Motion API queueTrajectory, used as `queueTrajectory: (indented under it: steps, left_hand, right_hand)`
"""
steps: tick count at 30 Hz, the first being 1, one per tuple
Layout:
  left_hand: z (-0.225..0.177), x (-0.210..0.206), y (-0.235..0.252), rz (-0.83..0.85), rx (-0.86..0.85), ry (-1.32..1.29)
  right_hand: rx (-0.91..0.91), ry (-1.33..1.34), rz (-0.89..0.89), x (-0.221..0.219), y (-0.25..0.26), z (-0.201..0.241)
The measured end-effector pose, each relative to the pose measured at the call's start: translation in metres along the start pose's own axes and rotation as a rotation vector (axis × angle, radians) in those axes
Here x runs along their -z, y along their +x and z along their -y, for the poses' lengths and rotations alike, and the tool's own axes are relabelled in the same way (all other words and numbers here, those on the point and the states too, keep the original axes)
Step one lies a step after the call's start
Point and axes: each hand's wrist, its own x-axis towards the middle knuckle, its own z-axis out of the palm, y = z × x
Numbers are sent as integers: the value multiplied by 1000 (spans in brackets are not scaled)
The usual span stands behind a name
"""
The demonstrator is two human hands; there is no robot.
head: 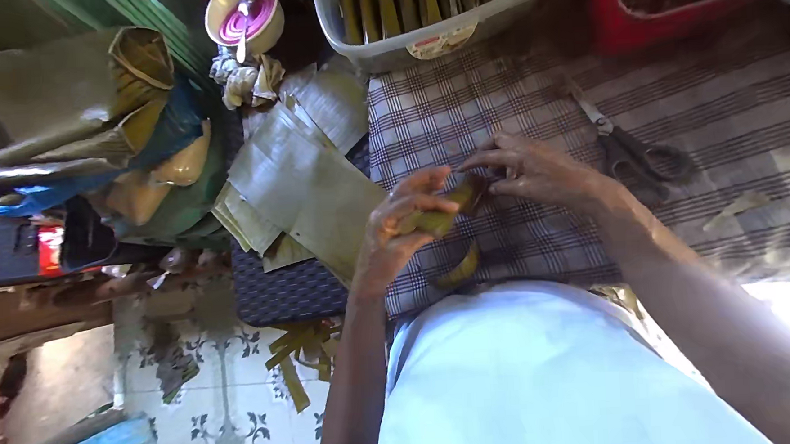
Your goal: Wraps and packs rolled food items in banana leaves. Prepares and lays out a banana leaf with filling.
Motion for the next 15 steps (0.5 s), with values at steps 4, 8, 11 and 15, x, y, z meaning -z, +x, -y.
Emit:
queueTrajectory:
  steps: [4,8,11,15]
  left_hand:
    - [14,-11,-55,-347,266,278]
    - [19,-26,-75,-457,449,261]
    - [11,-24,-78,-399,489,-30]
    - [5,-22,-76,-416,547,-179]
  right_hand:
    - [20,-114,8,-12,7,1]
    - [25,-111,-4,-13,10,-2]
    - [96,-26,-60,-10,6,-4]
    - [111,294,-147,-3,-1,4]
